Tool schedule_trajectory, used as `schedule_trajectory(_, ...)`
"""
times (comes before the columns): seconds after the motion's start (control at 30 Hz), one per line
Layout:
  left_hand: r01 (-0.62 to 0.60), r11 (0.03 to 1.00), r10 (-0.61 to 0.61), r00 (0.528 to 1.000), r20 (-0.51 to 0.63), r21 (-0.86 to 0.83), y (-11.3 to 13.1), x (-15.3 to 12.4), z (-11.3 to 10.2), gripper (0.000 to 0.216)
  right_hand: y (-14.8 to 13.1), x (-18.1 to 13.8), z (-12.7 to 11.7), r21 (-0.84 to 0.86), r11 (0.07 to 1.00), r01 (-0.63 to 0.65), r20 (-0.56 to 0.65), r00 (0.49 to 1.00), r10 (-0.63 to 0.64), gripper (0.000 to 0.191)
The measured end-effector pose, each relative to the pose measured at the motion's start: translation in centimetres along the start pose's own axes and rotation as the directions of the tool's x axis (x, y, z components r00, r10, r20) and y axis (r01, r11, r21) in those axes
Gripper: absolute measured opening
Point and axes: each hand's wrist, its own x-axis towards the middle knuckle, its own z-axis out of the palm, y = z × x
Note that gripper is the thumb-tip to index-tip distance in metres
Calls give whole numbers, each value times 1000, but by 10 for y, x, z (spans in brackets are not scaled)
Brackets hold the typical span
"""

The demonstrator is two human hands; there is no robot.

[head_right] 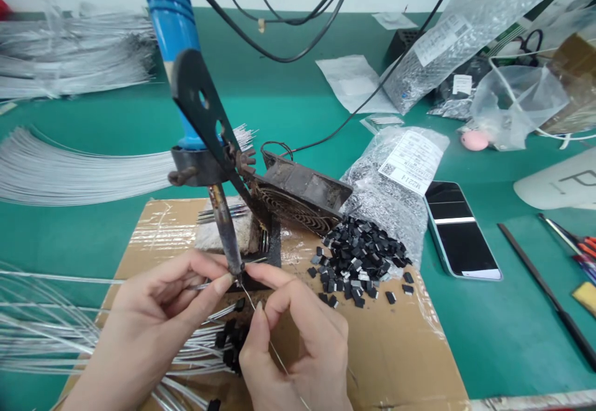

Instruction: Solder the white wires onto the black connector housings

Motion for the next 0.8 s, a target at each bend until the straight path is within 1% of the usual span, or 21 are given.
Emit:
schedule_trajectory(0.2,-7,1000,7,1000,1,-16,0,-1,-1,13,0,1,0,1,1000,25,-5,1000,-25,22)
schedule_trajectory(0.33,-7,1000,7,1000,3,-17,1,2,1,13,-1,1,0,-15,999,29,-6,1000,-29,21)
schedule_trajectory(0.5,-22,1000,22,1000,-1,-10,0,1,2,13,-1,-1,2,-35,999,13,-35,999,-15,22)
schedule_trajectory(0.7,-62,998,62,998,-32,-14,-1,-1,3,13,-3,-1,4,-37,997,75,-64,995,-77,22)
schedule_trajectory(0.8,-83,997,83,996,-42,3,-1,-1,3,14,-4,0,3,-62,994,87,-55,994,-91,22)
